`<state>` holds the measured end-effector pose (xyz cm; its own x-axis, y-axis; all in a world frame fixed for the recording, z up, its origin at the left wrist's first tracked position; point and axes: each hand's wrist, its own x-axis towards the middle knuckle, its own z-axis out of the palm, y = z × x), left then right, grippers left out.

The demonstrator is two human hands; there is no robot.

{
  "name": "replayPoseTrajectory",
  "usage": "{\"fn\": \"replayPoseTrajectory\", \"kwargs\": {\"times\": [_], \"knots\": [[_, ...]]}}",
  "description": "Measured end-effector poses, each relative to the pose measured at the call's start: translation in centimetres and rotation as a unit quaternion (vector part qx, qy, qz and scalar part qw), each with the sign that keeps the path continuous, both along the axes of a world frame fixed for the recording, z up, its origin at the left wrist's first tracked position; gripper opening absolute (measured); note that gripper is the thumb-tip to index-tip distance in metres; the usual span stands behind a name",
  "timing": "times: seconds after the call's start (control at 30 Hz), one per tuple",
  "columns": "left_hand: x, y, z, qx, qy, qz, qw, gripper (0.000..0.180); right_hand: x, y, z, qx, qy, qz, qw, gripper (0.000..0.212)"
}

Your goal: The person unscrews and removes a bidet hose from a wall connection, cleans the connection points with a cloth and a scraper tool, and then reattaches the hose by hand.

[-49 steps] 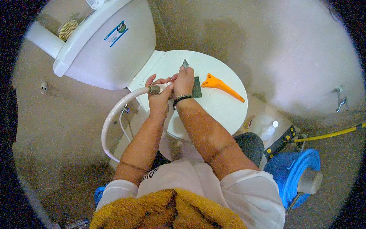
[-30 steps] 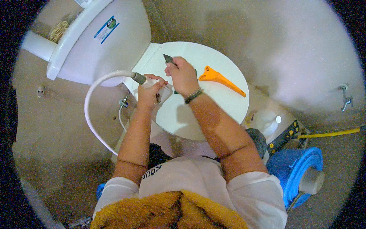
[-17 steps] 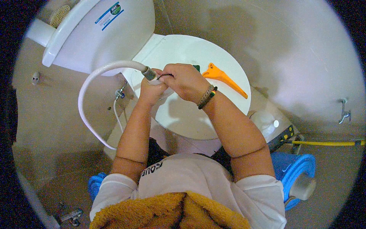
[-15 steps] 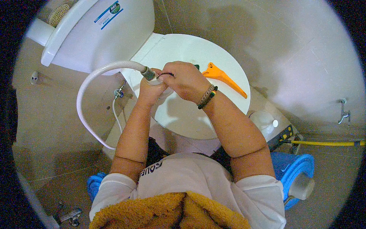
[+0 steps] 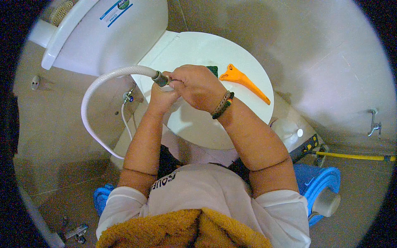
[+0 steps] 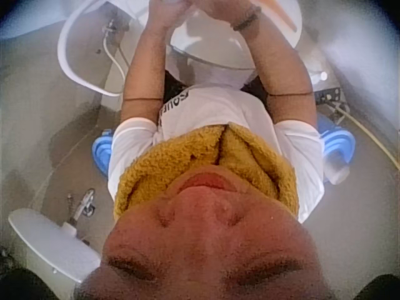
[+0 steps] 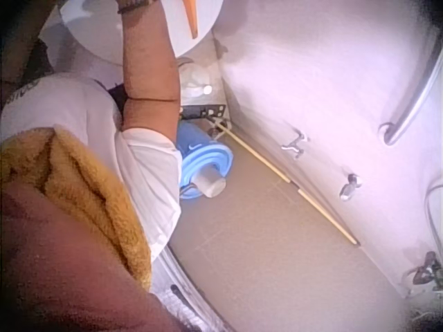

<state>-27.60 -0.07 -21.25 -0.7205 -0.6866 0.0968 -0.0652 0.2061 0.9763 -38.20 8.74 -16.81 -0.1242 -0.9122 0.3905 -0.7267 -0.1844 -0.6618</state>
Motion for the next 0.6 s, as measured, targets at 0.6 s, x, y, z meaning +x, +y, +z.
{"fn": "replayPoseTrajectory", "kwargs": {"times": [0.6], "knots": [[0.3, -0.7, -0.8, 0.076, 0.026, 0.009, 0.997, 0.031, 1.3, -0.3, -1.8, -0.088, -0.086, -0.029, 0.992, 0.021]]}}
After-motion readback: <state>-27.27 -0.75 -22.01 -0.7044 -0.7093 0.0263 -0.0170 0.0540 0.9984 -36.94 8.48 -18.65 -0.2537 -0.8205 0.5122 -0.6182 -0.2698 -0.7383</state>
